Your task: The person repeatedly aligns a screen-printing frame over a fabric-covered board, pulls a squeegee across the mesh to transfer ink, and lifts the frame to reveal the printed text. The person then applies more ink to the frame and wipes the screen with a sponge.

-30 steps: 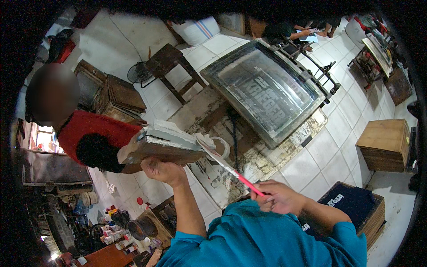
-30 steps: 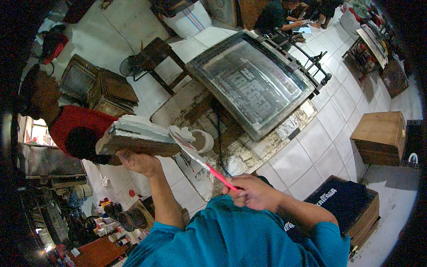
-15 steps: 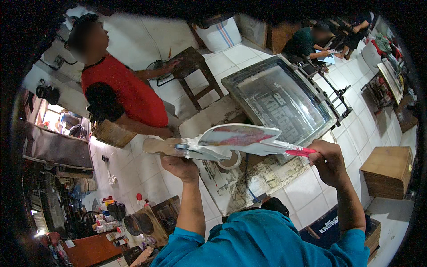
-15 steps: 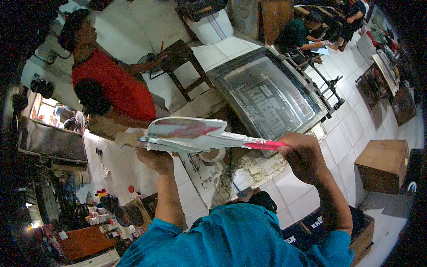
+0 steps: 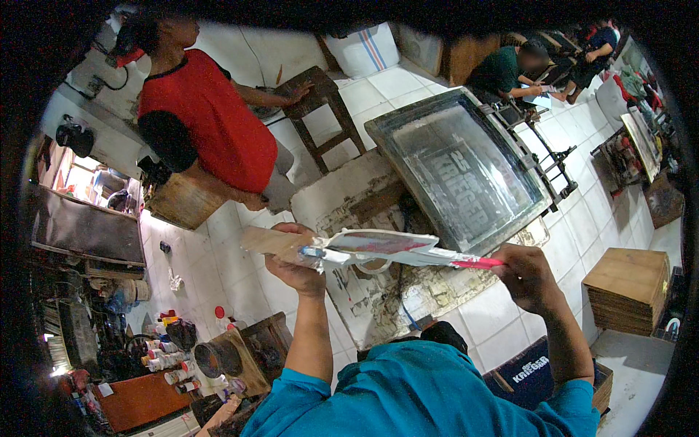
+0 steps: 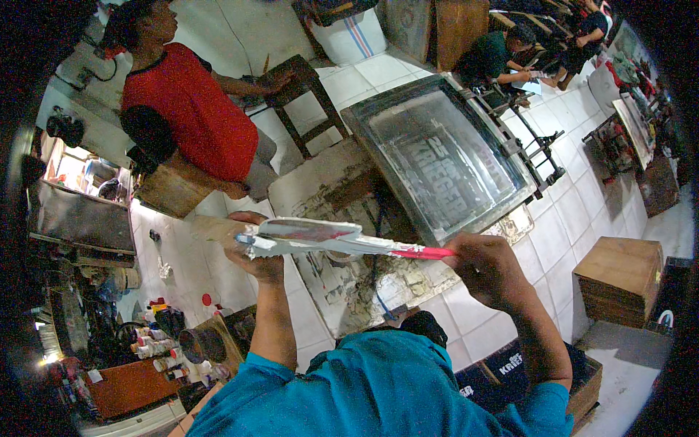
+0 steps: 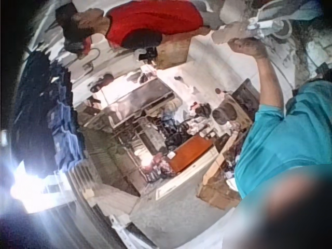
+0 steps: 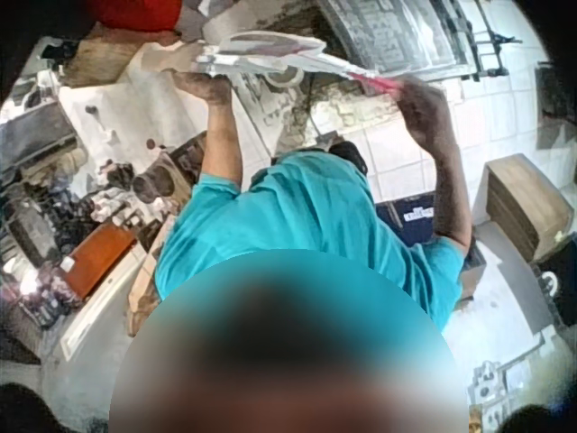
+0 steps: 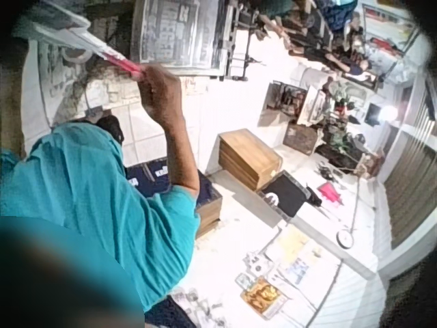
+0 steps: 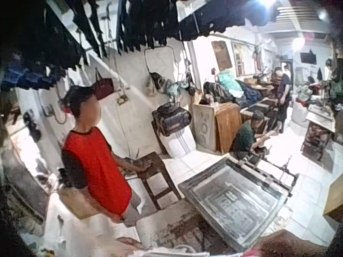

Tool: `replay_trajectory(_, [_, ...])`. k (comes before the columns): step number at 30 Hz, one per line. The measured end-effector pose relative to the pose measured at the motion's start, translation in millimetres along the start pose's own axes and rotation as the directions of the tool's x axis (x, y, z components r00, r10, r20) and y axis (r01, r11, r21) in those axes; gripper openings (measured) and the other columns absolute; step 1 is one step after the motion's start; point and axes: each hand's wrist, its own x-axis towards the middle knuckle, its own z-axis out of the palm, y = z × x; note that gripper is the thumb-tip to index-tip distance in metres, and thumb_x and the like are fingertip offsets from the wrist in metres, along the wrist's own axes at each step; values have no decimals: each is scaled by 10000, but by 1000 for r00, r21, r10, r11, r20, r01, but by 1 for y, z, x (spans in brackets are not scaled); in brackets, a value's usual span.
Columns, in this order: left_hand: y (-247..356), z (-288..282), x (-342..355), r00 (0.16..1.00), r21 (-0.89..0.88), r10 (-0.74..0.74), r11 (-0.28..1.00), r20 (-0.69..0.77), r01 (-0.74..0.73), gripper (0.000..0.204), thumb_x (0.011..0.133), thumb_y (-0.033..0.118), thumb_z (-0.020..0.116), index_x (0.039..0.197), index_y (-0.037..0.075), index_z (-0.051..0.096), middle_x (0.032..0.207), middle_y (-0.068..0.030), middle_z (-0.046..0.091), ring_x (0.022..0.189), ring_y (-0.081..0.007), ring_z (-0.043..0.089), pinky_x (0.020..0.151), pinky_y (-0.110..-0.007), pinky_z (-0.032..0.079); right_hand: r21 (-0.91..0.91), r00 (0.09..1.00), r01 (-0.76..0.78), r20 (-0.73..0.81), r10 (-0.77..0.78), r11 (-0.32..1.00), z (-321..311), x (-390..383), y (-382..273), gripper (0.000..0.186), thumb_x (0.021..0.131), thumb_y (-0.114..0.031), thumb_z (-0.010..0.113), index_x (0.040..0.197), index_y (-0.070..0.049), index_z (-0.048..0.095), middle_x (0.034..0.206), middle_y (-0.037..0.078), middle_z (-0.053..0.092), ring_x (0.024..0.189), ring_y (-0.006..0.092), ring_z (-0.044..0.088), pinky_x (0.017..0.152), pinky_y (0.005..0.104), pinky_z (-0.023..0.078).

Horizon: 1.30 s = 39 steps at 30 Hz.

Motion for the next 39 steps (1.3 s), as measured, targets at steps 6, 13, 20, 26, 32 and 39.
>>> replay_trajectory(6, [3,-17,4,991,-81,-118,989,65,123,719,923,706,469,1133,20,522,814,-164,635,732,-278,643,643,-384,541,15,994,111,-1,-111,994,32,0,24,157,906,-120,695,1031,-26,686,904,190,680,812,419,652,690,469,523])
replay_trajectory(13, [7,-22,7,980,41,65,996,190,-74,695,962,682,459,1146,15,522,841,-169,634,741,-269,628,690,-371,534,-34,989,139,56,-137,990,42,5,38,140,971,-133,652,987,6,664,851,175,666,757,388,642,667,443,510])
replay_trajectory(20, [6,-29,7,989,-38,-17,999,144,23,688,968,658,493,1147,-6,522,866,-182,641,765,-268,637,707,-362,538,-125,987,148,85,-138,981,49,14,50,148,928,-157,701,969,-23,653,809,177,640,713,418,620,603,488,483])
replay_trajectory(26, [7,-26,8,993,33,11,999,117,-15,687,963,657,500,1154,-3,517,868,-173,638,784,-266,639,718,-363,537,-148,985,105,150,-83,983,54,19,63,142,957,-164,677,978,-27,646,809,178,621,734,407,616,629,476,480])
replay_trajectory(32, [4,-30,8,992,-4,2,1000,126,-2,707,954,675,493,1162,0,514,859,-166,632,787,-271,636,733,-372,535,-139,984,122,146,-101,983,61,26,75,160,959,-176,683,969,-23,636,831,186,638,747,424,621,630,488,486])
replay_trajectory(39, [2,-37,10,988,-69,-5,997,157,16,710,946,668,520,1163,-9,514,867,-186,645,795,-287,643,762,-395,539,-85,985,76,160,-62,994,76,31,97,215,997,-255,639,982,-40,637,866,199,660,795,449,630,661,516,493])
